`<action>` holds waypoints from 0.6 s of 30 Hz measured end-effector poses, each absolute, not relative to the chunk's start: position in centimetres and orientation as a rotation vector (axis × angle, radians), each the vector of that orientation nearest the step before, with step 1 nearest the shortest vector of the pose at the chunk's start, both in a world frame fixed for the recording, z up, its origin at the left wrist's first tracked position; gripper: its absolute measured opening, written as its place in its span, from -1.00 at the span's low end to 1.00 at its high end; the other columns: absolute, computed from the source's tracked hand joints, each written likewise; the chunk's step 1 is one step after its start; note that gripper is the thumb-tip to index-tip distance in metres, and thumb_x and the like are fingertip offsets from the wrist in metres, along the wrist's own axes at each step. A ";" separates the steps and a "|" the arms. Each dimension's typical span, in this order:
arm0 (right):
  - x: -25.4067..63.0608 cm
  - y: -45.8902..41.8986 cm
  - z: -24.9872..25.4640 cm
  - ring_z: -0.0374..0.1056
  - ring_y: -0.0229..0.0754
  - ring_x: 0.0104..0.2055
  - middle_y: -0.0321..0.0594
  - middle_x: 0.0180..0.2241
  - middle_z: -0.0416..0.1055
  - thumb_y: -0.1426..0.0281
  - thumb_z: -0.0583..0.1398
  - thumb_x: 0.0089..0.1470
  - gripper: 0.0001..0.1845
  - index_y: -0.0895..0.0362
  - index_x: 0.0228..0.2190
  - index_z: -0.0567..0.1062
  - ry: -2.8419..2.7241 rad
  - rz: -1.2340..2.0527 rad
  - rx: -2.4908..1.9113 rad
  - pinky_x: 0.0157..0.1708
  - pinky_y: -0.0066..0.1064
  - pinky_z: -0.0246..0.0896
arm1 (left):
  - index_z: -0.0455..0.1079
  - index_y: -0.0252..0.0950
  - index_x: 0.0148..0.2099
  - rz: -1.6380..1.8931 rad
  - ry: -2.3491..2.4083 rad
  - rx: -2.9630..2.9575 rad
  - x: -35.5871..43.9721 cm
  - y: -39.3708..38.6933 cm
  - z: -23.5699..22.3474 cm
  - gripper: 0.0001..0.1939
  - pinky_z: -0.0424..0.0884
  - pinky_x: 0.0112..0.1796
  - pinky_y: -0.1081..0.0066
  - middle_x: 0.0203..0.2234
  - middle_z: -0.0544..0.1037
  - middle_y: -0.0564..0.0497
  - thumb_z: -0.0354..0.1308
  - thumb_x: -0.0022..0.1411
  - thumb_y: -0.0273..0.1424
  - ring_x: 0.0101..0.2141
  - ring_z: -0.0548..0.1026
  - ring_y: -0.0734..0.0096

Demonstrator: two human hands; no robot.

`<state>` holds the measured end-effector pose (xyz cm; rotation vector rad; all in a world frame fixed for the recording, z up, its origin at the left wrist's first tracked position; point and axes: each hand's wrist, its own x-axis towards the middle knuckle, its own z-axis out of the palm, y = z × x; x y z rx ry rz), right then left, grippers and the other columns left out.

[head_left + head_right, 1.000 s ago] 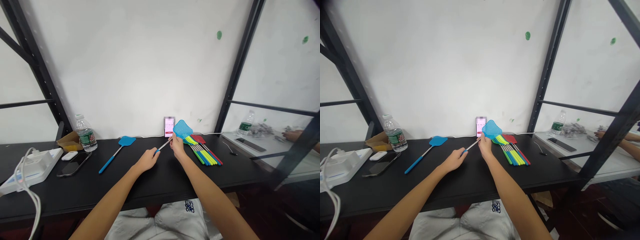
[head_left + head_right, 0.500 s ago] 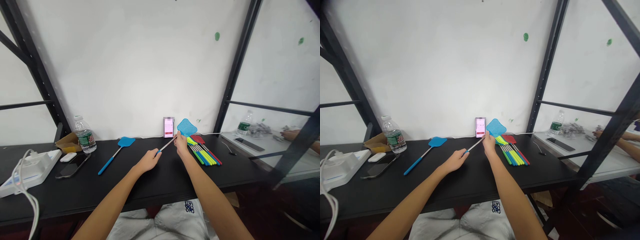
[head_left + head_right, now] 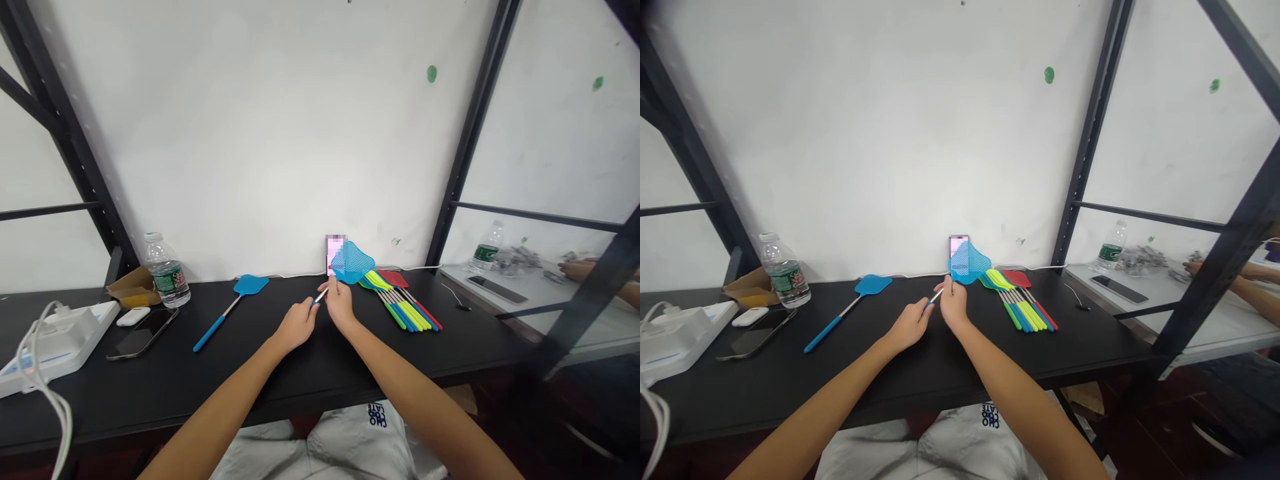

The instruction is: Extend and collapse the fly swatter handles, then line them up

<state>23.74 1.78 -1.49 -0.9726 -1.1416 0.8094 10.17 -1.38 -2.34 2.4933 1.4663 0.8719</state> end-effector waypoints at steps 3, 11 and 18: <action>22.5 1.1 -1.8 0.33 -0.21 -0.50 -0.21 -0.59 0.40 0.04 0.00 0.16 -0.48 0.12 -0.56 0.49 -1.215 0.684 -0.919 -0.46 -0.42 0.19 | 0.27 -0.25 -0.24 0.935 1.457 2.452 10.4 -1.6 -2.3 -0.67 0.17 -0.42 0.42 -0.47 0.49 -0.05 -0.24 0.40 -0.23 -0.44 0.48 0.32; 21.9 0.5 -1.0 0.37 -0.21 -0.46 -0.20 -0.55 0.38 0.04 0.00 0.15 -0.57 0.11 -0.53 0.29 -0.910 0.986 -0.754 -0.39 -0.37 0.30 | 0.34 -0.27 -0.06 0.939 1.436 2.351 11.6 -1.9 -1.7 -0.60 0.30 -0.31 0.36 -0.31 0.57 -0.15 -0.22 0.38 -0.17 -0.30 0.54 0.18; 23.0 0.9 0.7 -0.16 -0.39 -0.73 -0.51 -0.71 -0.14 -0.01 -0.03 0.16 -0.53 0.06 -0.57 0.07 -0.660 1.142 -0.745 -0.72 -0.47 -0.03 | 0.38 -0.28 -0.15 0.860 1.506 2.351 13.5 -2.3 -1.8 -0.54 0.32 -0.31 0.34 -0.28 0.58 -0.19 -0.28 0.38 -0.15 -0.27 0.55 0.15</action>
